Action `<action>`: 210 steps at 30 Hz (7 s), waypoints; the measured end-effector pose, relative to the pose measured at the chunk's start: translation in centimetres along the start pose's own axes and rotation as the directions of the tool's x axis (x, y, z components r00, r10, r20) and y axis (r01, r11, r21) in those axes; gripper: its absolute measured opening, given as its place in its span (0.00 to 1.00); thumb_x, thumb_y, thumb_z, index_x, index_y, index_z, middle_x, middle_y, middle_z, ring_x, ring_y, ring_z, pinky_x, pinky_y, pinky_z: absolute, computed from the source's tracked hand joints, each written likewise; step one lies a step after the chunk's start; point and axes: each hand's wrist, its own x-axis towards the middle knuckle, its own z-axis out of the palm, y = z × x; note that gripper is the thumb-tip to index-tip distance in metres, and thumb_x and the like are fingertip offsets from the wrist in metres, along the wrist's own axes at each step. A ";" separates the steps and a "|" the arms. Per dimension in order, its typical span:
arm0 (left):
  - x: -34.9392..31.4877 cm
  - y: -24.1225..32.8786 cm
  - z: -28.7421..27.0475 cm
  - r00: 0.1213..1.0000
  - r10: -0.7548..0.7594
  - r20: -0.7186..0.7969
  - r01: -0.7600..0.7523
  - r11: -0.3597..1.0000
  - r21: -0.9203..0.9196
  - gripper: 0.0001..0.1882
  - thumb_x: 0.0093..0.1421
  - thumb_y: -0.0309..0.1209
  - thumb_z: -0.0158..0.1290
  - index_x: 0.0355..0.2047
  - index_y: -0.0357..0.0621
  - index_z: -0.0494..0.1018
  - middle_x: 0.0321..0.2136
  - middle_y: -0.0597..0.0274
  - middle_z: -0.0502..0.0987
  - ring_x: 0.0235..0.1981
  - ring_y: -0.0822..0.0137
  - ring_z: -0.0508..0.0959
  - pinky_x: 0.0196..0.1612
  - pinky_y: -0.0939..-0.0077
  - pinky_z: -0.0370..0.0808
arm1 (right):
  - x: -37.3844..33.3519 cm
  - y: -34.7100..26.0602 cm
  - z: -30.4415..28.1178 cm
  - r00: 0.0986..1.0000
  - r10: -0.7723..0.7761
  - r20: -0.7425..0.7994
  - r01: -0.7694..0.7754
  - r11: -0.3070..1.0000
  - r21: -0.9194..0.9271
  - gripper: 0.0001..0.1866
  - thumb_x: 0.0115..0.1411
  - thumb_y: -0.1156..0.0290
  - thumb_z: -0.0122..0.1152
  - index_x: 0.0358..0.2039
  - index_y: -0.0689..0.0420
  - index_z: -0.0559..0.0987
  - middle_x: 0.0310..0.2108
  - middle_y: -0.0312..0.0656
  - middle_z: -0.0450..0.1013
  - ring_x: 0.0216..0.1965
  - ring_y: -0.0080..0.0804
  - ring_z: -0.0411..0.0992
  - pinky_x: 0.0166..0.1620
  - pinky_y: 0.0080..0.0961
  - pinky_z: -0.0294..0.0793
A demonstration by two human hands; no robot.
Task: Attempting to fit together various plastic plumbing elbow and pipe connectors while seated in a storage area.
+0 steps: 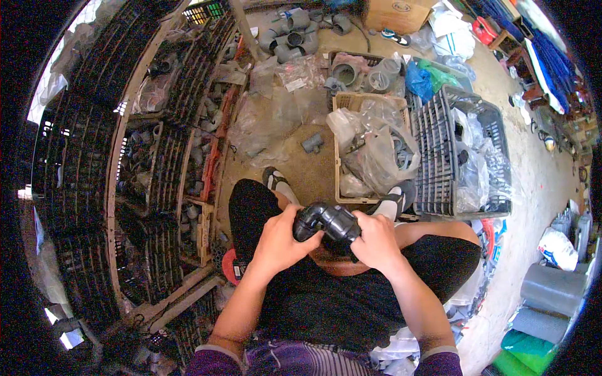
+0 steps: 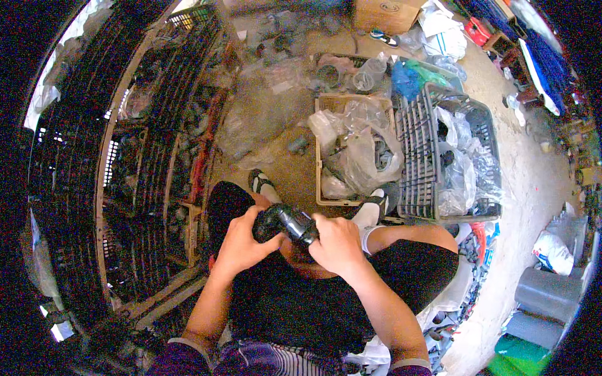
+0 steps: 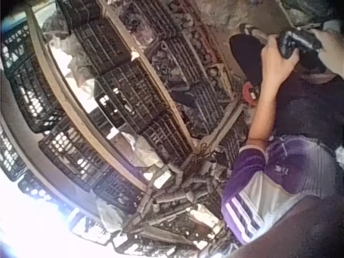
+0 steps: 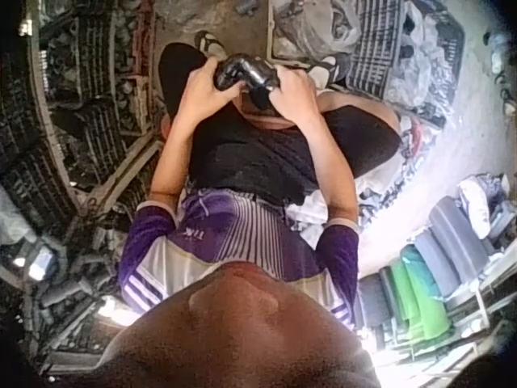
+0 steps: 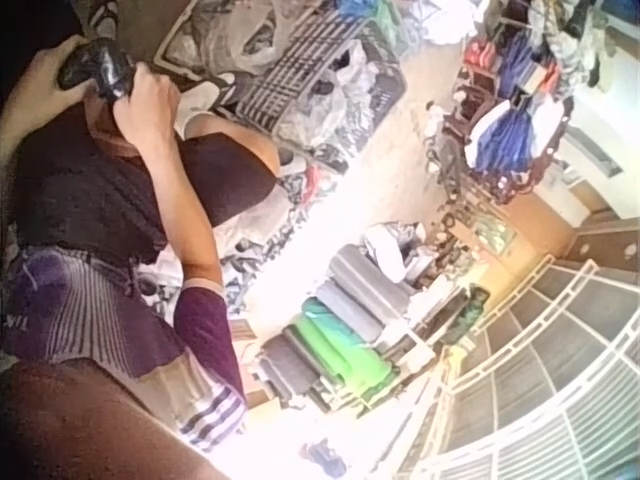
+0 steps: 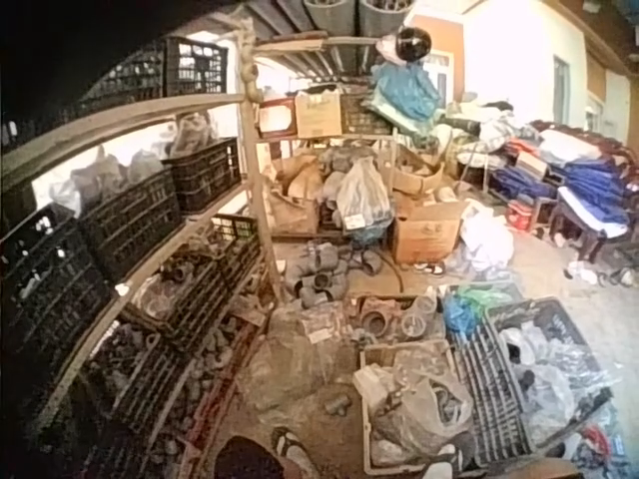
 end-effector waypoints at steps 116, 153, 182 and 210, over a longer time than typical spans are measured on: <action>-7.0 18.5 -5.1 0.678 0.629 -0.380 -0.228 -0.312 -0.922 0.29 0.57 0.18 0.47 0.57 0.54 0.56 0.51 0.62 0.63 0.35 0.62 0.71 0.25 0.69 0.71 | 5.4 5.2 -12.7 0.821 0.347 -0.454 0.230 0.527 0.818 0.12 0.60 0.71 0.57 0.43 0.64 0.76 0.38 0.38 0.76 0.39 0.21 0.72 0.46 0.19 0.69; 13.8 7.5 1.3 0.972 -0.047 -0.228 -0.232 -0.107 -0.967 0.31 0.49 0.12 0.55 0.54 0.42 0.60 0.51 0.44 0.65 0.49 0.61 0.70 0.57 0.71 0.66 | 5.2 5.3 -13.2 0.781 0.267 -0.565 0.133 0.813 0.567 0.19 0.58 0.77 0.59 0.50 0.61 0.69 0.41 0.38 0.73 0.42 0.20 0.70 0.45 0.18 0.69; 62.2 -20.3 13.0 0.870 -0.427 0.245 0.331 0.138 -0.934 0.25 0.63 0.41 0.48 0.53 0.35 0.59 0.40 0.52 0.72 0.44 0.50 0.75 0.45 0.60 0.79 | 17.9 12.4 -16.0 0.775 0.612 -0.156 -0.553 0.777 0.300 0.28 0.57 0.69 0.61 0.55 0.67 0.66 0.48 0.48 0.69 0.47 0.32 0.67 0.51 0.24 0.64; 11.8 8.7 -0.5 0.938 0.224 0.264 0.290 -0.093 -0.952 0.25 0.67 0.52 0.33 0.44 0.43 0.66 0.30 0.50 0.76 0.26 0.62 0.78 0.26 0.74 0.76 | 8.9 2.8 -11.1 0.877 -0.044 -0.478 0.436 0.487 0.757 0.15 0.63 0.70 0.52 0.47 0.66 0.72 0.40 0.37 0.73 0.41 0.21 0.68 0.47 0.20 0.66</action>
